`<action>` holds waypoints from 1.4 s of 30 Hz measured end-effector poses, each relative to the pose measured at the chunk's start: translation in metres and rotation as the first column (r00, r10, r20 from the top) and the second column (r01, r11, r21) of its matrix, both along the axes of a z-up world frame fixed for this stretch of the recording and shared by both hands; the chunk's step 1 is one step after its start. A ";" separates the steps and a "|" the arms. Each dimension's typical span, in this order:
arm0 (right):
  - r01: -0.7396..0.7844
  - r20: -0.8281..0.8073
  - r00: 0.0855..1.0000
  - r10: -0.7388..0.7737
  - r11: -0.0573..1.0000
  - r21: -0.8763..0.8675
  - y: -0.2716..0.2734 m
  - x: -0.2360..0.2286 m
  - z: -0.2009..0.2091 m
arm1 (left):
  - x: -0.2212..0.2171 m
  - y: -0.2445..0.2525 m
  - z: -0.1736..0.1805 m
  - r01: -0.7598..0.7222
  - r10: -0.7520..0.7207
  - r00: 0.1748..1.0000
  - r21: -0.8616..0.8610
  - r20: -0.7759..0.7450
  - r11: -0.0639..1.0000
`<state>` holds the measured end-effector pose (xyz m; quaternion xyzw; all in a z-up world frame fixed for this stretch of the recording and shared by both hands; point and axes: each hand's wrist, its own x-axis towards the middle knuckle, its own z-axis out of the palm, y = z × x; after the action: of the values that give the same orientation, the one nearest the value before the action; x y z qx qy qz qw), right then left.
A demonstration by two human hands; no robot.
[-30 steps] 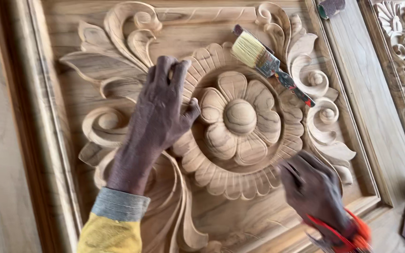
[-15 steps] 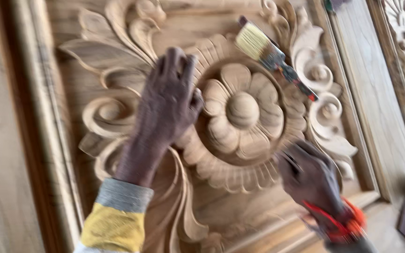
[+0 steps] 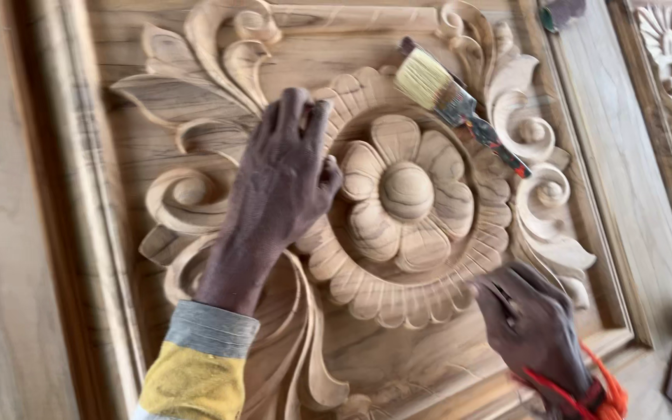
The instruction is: The person cleans a detailed floral wood carving on a door using a small brush and their hands.
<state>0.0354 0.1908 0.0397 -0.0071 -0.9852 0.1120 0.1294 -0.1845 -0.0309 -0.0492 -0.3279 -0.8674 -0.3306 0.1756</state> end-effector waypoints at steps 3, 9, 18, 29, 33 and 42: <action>0.183 0.097 0.977 -0.192 0.978 0.099 0.000 -0.005 -0.005 | 0.006 0.001 -0.004 -0.013 0.014 1.000 0.019 -0.017 1.000; 0.019 0.050 0.999 -0.019 1.000 -0.006 0.004 -0.002 0.002 | 0.007 -0.003 0.004 -0.012 0.011 0.999 0.049 0.030 0.999; 0.105 0.085 0.992 -0.096 0.989 -0.105 -0.004 0.014 -0.005 | 0.008 -0.003 0.000 0.002 0.001 1.000 0.120 -0.025 0.993; 0.055 0.092 0.994 -0.055 0.998 0.006 -0.008 -0.001 0.004 | 0.002 -0.003 -0.003 0.001 -0.001 1.000 0.020 -0.023 1.000; 0.070 0.075 0.994 -0.075 0.996 0.059 -0.013 -0.001 -0.002 | -0.002 -0.002 -0.005 0.000 0.001 1.000 0.035 -0.029 0.999; 0.087 0.102 0.990 -0.093 0.995 0.054 -0.014 -0.001 0.001 | 0.000 -0.001 -0.006 -0.008 0.008 1.000 0.024 0.002 1.000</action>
<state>0.0349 0.1763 0.0412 -0.0543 -0.9918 0.0811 0.0827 -0.1844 -0.0321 -0.0555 -0.3222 -0.8648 -0.3404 0.1800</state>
